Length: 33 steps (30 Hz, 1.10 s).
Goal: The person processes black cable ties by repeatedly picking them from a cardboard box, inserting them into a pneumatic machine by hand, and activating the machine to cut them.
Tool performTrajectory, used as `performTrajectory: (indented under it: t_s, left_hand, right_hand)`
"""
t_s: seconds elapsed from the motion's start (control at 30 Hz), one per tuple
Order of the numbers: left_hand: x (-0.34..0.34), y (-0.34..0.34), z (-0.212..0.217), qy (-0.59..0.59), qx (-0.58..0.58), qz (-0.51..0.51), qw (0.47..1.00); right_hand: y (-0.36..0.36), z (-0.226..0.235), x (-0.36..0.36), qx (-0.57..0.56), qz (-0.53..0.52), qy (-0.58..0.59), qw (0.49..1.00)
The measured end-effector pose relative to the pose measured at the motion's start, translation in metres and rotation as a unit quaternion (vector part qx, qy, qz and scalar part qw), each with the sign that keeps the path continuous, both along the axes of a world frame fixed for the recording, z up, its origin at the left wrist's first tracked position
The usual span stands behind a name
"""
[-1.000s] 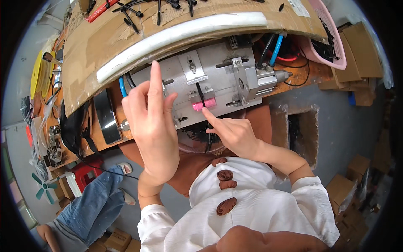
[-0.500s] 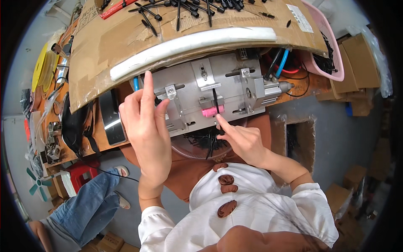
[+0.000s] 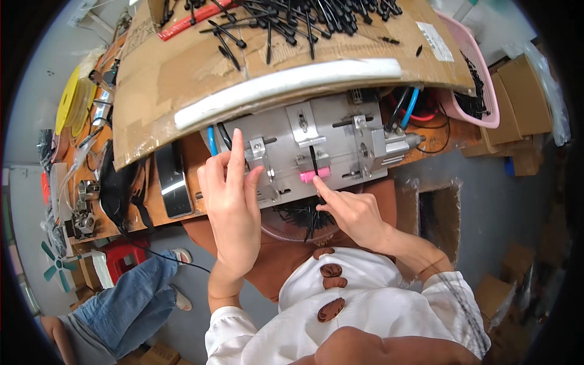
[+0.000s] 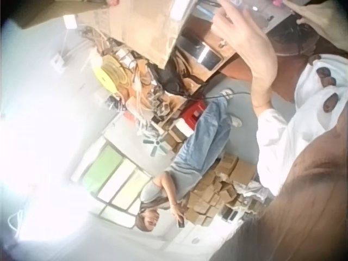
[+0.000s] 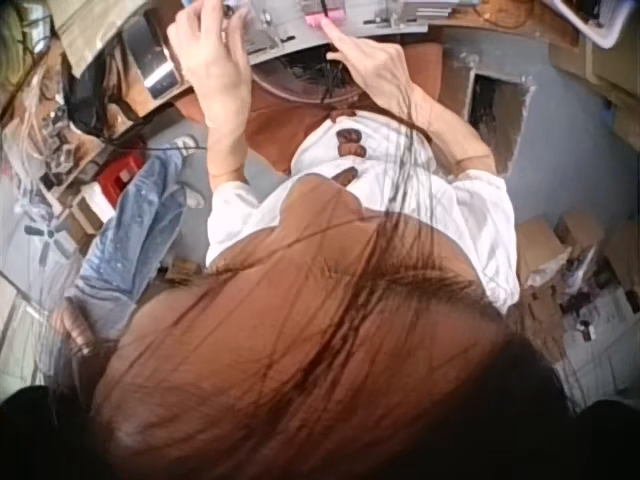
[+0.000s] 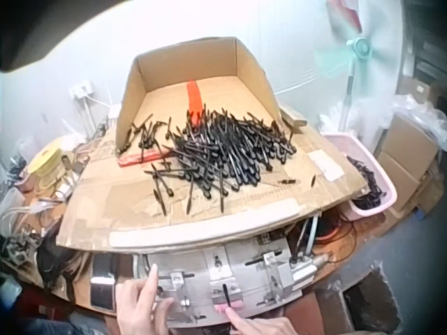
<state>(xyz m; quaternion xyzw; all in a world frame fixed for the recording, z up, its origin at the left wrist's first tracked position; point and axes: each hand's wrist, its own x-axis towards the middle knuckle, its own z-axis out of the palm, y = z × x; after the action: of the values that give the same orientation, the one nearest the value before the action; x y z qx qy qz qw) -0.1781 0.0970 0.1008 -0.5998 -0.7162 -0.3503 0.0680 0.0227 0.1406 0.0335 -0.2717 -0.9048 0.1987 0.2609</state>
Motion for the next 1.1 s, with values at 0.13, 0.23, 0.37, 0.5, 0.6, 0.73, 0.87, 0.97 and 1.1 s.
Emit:
performTrajectory:
  t_s: [0.13,0.23,0.37,0.5,0.6,0.73,0.87,0.97,1.1]
  left_hand:
    - [-0.018,0.021,0.014,0.002,-0.012,-0.035,0.999]
    - [-0.041,0.068,0.034,0.021,0.007,-0.07,0.997]
    - [-0.07,0.148,0.037,0.144,0.096,-0.084,0.981]
    - [-0.089,0.161,0.043,0.051,-0.09,-0.134,0.986]
    - [-0.092,0.129,0.072,-0.06,-0.148,-0.133,0.978]
    - [-0.102,0.11,0.08,-0.251,-0.053,-0.197,0.946]
    - [-0.056,0.061,0.053,-0.192,0.036,-0.141,0.971]
    - [0.005,-0.001,0.018,-0.073,0.0,-0.094,0.993]
    - [0.064,-0.032,-0.041,-0.005,-0.055,-0.127,0.99]
  right_hand:
    - [0.019,0.04,0.006,0.042,0.036,-0.004,0.998]
    - [0.07,0.087,-0.014,0.138,0.02,0.037,0.989]
    - [0.179,0.122,-0.106,0.348,-0.031,0.008,0.937]
    - [0.224,0.136,-0.146,0.301,-0.039,-0.228,0.925]
    - [0.208,0.15,-0.13,0.262,-0.026,-0.306,0.915]
    - [0.216,0.14,-0.101,0.399,-0.034,-0.085,0.913]
    - [0.21,0.141,-0.075,0.321,-0.039,0.088,0.942]
    - [0.182,0.158,-0.039,-0.092,-0.005,0.115,0.989]
    - [0.157,0.139,0.0,-0.329,0.039,0.31,0.891]
